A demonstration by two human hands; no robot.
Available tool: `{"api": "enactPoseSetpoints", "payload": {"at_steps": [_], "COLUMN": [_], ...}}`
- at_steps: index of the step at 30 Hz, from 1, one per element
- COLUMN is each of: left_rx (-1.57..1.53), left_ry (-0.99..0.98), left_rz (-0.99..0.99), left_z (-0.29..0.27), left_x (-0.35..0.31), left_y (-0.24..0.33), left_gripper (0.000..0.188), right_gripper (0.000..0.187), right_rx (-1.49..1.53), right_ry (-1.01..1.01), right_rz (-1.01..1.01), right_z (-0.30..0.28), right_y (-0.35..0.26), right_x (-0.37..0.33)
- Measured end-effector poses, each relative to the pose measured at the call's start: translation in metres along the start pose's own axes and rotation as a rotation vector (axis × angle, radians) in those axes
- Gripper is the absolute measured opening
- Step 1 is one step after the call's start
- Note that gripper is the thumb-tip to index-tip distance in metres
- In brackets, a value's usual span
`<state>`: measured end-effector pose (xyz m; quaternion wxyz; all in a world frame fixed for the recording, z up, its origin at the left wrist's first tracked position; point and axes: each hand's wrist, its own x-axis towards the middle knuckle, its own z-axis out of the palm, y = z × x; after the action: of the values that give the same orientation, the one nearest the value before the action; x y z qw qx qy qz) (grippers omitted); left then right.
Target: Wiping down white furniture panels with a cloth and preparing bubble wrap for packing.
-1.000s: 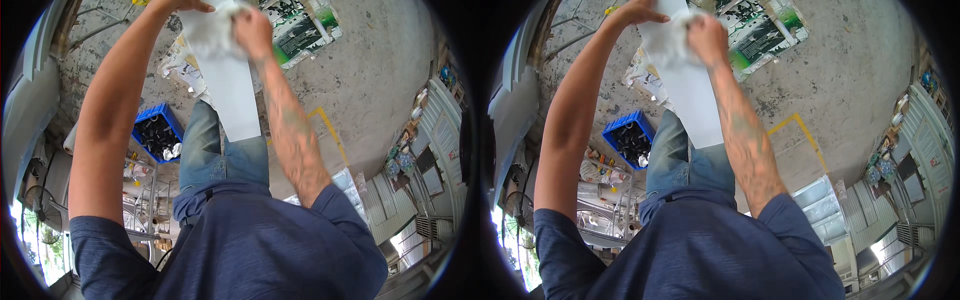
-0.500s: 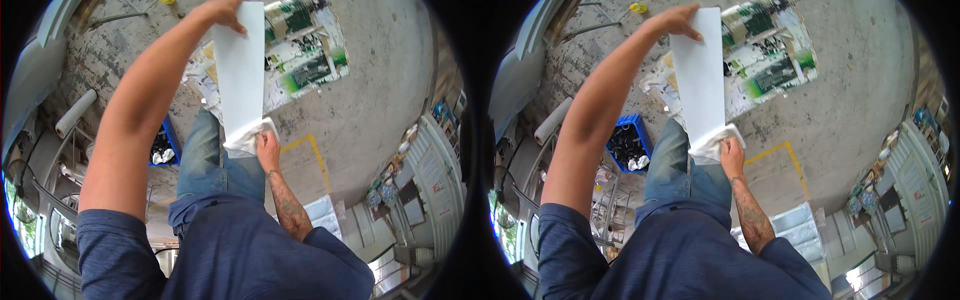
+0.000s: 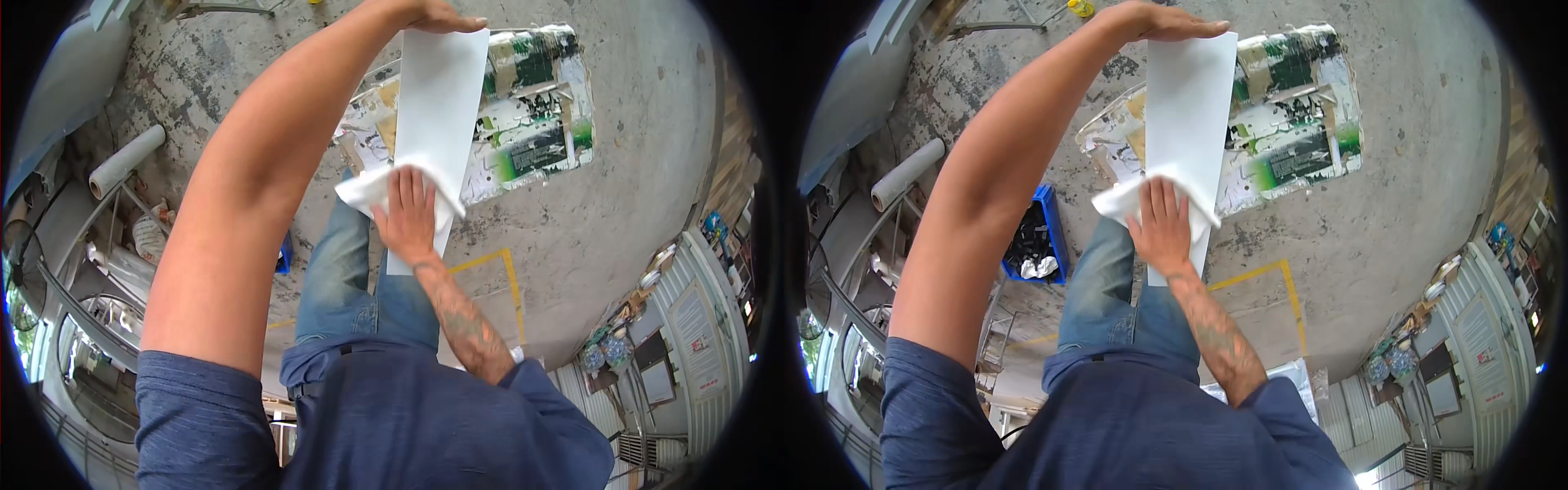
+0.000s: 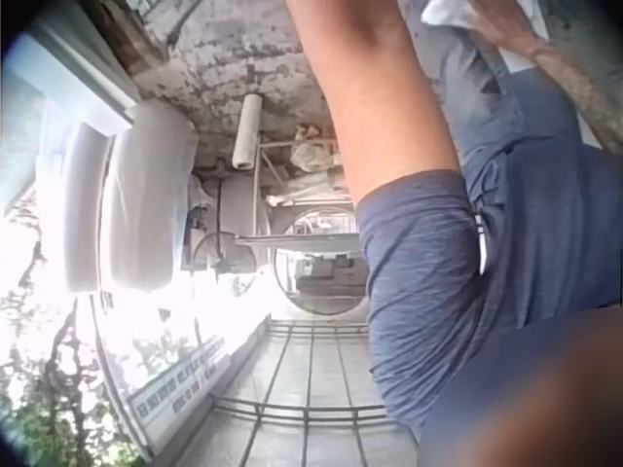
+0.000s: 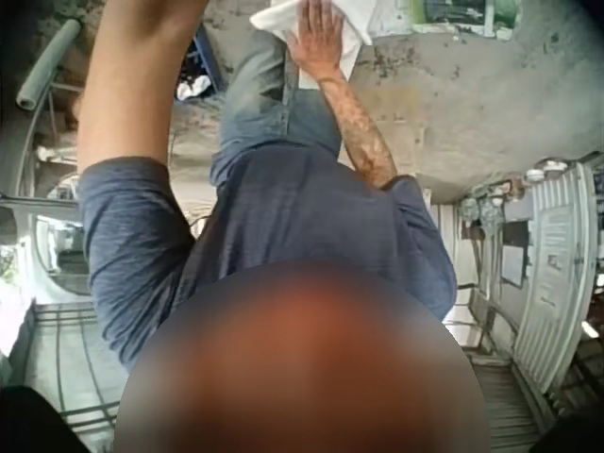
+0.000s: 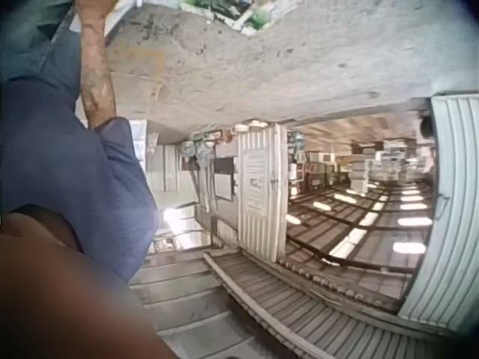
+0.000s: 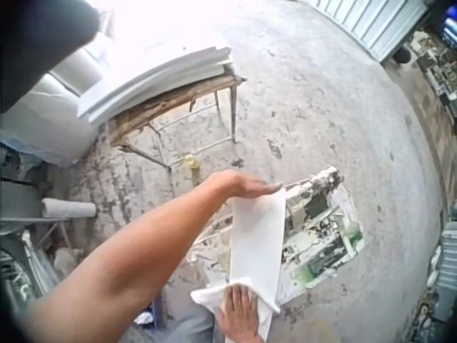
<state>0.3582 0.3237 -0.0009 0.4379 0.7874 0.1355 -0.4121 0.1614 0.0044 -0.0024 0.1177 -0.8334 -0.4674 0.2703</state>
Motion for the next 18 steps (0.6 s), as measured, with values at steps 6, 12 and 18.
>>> {"api": "enactPoseSetpoints", "payload": {"at_steps": [6,12,18], "left_rx": [-0.034,0.122,0.166], "left_ry": [0.078,-0.014,0.032], "left_rz": [-0.234,-0.082,-0.045], "left_z": [0.009,0.0,0.005], "left_x": [-0.06,0.002,-0.01], "left_y": [0.073,0.011,0.029], "left_gripper": [0.101,0.1,0.1], "right_gripper": [0.072,0.071,0.073], "right_rx": [-0.126,-0.171,-0.107], "right_ry": [0.271,0.119,0.026], "right_rz": [0.026,-0.003,0.048], "right_z": [-0.034,-0.027,0.006], "right_y": [0.0,-0.005,-0.004], "right_x": [0.106,0.082,-0.009]}}
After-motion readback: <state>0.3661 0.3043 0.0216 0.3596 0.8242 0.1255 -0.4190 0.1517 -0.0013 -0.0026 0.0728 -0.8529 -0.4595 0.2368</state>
